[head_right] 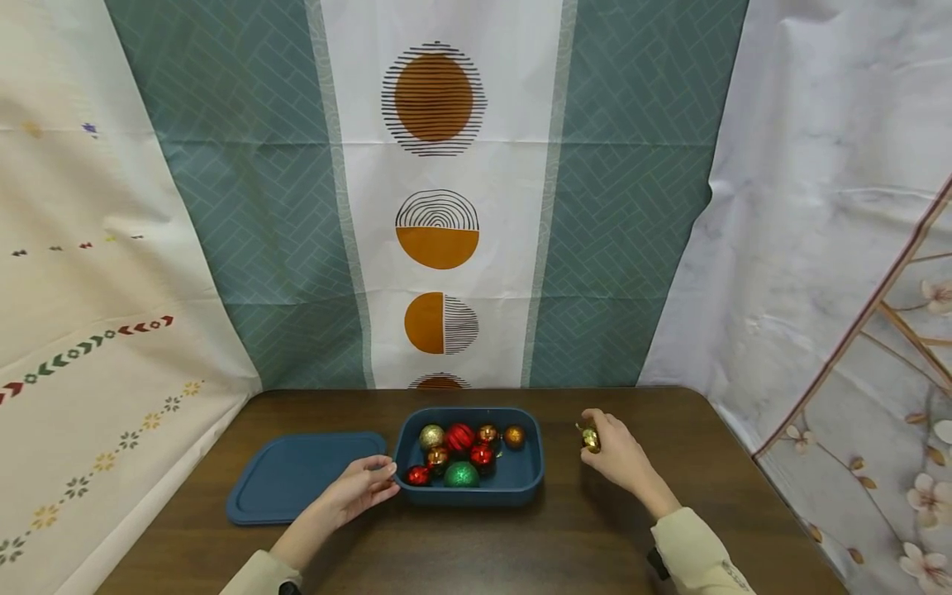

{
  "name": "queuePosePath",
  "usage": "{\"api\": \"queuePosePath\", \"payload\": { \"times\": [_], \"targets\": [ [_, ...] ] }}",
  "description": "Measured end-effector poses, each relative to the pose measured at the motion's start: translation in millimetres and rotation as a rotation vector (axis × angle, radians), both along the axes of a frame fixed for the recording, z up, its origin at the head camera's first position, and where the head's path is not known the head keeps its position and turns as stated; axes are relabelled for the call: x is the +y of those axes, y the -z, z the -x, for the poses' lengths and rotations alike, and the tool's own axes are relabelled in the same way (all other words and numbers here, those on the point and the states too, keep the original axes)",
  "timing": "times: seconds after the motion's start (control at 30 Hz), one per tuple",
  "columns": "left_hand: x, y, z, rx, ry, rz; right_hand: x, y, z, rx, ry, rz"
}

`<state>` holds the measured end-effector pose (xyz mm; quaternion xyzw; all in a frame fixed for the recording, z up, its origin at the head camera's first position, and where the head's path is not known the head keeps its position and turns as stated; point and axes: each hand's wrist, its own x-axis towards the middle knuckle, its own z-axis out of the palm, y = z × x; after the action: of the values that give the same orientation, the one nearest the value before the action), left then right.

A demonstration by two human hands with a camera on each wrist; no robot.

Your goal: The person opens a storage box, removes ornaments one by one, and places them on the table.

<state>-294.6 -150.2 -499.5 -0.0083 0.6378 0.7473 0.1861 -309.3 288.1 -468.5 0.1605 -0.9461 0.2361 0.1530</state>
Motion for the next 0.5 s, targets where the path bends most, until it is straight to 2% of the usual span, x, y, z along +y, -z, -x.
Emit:
{"api": "queuePosePath", "payload": {
  "times": [0.17, 0.37, 0.5],
  "targets": [
    [-1.5, 0.0, -0.3, 0.002, -0.006, -0.007, 11.3, 3.8, -2.3, -0.019, 0.026, 0.006],
    [-1.8, 1.3, 0.0, 0.002, -0.008, -0.022, 20.5, 11.4, -2.6, -0.084, 0.069, -0.016],
    [-1.3, 2.0, -0.5, 0.002, -0.001, -0.031, 24.5, 16.2, -4.4, -0.112, 0.056, -0.037]
  ]
}}
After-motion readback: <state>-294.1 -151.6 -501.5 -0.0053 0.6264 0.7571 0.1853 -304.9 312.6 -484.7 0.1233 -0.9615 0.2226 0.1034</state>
